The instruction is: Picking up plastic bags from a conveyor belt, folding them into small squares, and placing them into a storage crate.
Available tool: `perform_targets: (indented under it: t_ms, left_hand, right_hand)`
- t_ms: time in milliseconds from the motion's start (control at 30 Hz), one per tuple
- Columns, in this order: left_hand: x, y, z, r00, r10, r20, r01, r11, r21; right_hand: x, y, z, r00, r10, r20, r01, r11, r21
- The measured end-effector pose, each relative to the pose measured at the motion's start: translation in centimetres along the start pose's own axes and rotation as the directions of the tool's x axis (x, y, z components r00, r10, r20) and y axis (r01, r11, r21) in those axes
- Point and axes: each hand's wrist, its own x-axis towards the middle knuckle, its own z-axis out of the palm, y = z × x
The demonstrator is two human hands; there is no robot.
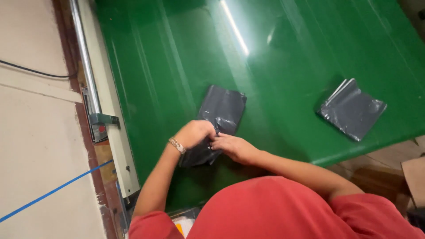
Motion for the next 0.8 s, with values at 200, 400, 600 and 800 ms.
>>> perform_targets:
  t_ms: [200,400,600,800]
  left_hand:
    - [1.3,-5.5,-3.5,0.926,-0.311,0.215,0.377,0.725,-0.577]
    - [3.3,-8.4,-0.3,0.894,-0.323,-0.311,0.351,0.936,0.037]
    - [5.4,-6.1,2.6,0.761,-0.104,-0.641,0.502,0.721,0.478]
    - [6.0,-4.6,2.2,0.677,0.088,-0.731,0.551,0.598,0.582]
  right_hand:
    - [-1.1,4.3,-0.3,0.844,0.535,-0.048,-0.464,0.771,0.437]
    - [-0.8,7.5,2.1,0.394,0.918,0.051,-0.323,0.087,0.942]
    - [1.2,7.3,0.1,0.247,0.953,0.176,-0.328,-0.088,0.941]
    - [1.4,10.1,3.6,0.143,0.985,0.094,-0.379,-0.033,0.925]
